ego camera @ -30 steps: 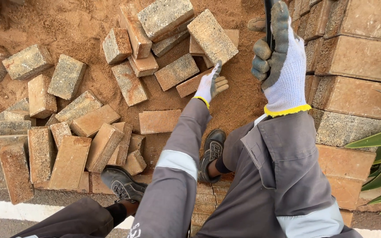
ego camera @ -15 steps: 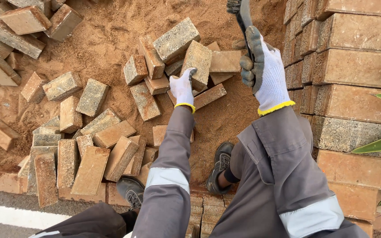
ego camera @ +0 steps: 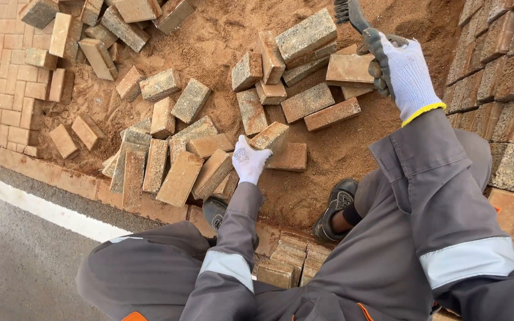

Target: Cleaning sand and debris off individual bricks using a wire brush

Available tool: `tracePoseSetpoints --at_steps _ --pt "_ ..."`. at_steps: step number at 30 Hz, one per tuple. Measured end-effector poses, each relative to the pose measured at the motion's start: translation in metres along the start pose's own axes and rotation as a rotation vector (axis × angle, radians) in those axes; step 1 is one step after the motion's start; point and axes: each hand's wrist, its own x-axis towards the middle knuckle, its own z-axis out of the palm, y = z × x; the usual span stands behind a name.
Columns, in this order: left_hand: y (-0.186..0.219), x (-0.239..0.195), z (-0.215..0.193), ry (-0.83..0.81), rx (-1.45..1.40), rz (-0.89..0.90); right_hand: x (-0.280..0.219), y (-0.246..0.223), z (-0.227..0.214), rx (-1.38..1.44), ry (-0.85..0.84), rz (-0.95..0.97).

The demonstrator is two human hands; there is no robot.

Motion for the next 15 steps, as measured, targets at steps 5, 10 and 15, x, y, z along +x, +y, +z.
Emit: tracePoseSetpoints --at_steps 5,10,15 --pt "-0.026 -0.002 -0.012 -0.051 -0.074 0.224 -0.001 0.020 0.025 0.043 -0.125 -0.048" --pt "-0.060 0.015 0.004 -0.114 -0.121 0.325 -0.010 0.059 0.052 -0.172 -0.214 -0.075" --pt "-0.111 0.041 0.035 -0.062 -0.535 0.303 -0.023 0.088 0.083 -0.520 -0.592 0.143"
